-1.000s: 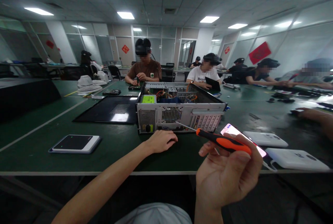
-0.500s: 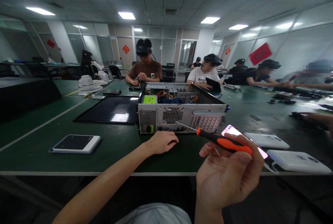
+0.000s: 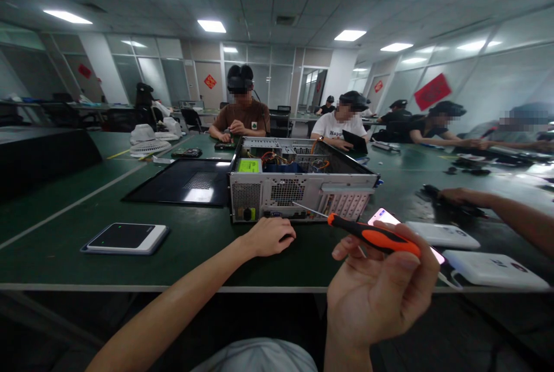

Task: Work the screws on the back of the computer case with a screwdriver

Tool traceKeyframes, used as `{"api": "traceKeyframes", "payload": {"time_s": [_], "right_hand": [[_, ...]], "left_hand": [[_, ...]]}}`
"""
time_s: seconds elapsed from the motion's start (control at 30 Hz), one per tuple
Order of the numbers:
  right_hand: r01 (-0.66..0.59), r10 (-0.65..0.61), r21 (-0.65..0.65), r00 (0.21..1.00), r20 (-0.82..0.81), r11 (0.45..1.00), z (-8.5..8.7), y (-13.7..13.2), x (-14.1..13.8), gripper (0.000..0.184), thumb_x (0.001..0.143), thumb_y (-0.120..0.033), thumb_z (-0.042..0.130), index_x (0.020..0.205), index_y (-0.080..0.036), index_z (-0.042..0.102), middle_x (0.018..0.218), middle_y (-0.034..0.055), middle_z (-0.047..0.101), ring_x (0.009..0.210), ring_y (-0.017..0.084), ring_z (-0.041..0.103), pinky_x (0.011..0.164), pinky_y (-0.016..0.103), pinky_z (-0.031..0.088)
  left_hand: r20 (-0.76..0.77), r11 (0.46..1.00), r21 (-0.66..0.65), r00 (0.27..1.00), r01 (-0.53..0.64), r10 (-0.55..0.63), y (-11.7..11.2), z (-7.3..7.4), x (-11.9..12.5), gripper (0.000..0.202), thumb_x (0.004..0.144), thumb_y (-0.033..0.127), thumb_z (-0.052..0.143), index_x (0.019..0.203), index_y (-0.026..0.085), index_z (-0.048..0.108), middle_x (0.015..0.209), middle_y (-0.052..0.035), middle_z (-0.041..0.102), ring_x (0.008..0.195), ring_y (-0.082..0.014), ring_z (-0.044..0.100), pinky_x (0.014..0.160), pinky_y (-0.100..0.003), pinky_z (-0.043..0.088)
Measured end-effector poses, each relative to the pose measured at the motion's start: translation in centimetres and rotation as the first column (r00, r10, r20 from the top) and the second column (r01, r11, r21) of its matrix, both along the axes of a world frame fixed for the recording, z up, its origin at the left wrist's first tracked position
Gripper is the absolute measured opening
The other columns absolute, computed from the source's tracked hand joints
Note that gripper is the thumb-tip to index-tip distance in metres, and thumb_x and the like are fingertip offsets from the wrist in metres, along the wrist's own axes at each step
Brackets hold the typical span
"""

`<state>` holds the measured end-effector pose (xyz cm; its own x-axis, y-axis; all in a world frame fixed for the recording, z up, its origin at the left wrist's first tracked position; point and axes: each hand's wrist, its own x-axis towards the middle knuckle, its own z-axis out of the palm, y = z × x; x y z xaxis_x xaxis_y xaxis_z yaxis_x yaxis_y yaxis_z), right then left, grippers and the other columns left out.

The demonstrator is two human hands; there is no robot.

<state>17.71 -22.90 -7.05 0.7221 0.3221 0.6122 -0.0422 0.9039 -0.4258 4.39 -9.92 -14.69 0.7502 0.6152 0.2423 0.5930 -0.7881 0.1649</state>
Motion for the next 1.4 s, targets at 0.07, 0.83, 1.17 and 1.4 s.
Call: {"api": "traceKeyframes", "payload": {"time_s": [0.07, 0.83, 1.17, 1.4], "right_hand": [[0.003, -0.003, 0.002, 1.000, 0.002, 1.000, 0.12, -0.01, -0.02, 0.015, 0.096, -0.031, 0.067, 0.105, -0.019, 0.071, 0.090, -0.0003, 0.072, 0.055, 0.011, 0.067, 0.042, 0.023, 0.051], [-0.003, 0.003, 0.001, 1.000, 0.008, 1.000, 0.31, 0.14, -0.34, 0.017, 0.095, -0.034, 0.068, 0.105, -0.020, 0.072, 0.091, -0.0008, 0.071, 0.053, 0.011, 0.066, 0.041, 0.023, 0.050], [-0.012, 0.012, 0.007, 1.000, 0.001, 1.000, 0.28, 0.27, -0.23, 0.018, 0.095, -0.033, 0.068, 0.105, -0.019, 0.072, 0.092, -0.0002, 0.071, 0.053, 0.011, 0.065, 0.041, 0.023, 0.050], [-0.015, 0.015, 0.010, 1.000, 0.001, 1.000, 0.22, 0.17, -0.20, 0.017, 0.095, -0.032, 0.068, 0.105, -0.019, 0.072, 0.092, 0.0003, 0.072, 0.052, 0.011, 0.065, 0.041, 0.023, 0.050]], "left_hand": [[-0.009, 1.000, 0.001, 1.000, -0.001, 0.001, 0.07, -0.14, 0.03, 0.023, 0.102, 0.030, 0.054, 0.112, 0.023, 0.073, 0.118, -0.0043, 0.072, 0.108, -0.0218, 0.068, 0.083, -0.031, 0.055], [-0.015, 0.997, 0.000, 0.997, -0.080, 0.080, -0.03, -0.24, 0.43, 0.031, 0.104, 0.031, 0.050, 0.128, 0.024, 0.070, 0.119, -0.0053, 0.069, 0.106, -0.0218, 0.069, 0.078, -0.031, 0.056], [-0.032, 0.989, -0.001, 0.989, -0.146, 0.146, -0.02, -0.08, 0.68, 0.025, 0.103, 0.031, 0.051, 0.114, 0.023, 0.073, 0.115, -0.0061, 0.071, 0.102, -0.0236, 0.071, 0.077, -0.032, 0.056], [0.148, 0.991, -0.060, 0.981, -0.115, 0.123, 0.09, -0.80, 0.64, 0.019, 0.097, 0.024, 0.057, 0.109, 0.026, 0.072, 0.113, 0.0000, 0.076, 0.102, -0.0205, 0.071, 0.086, -0.031, 0.055]]}}
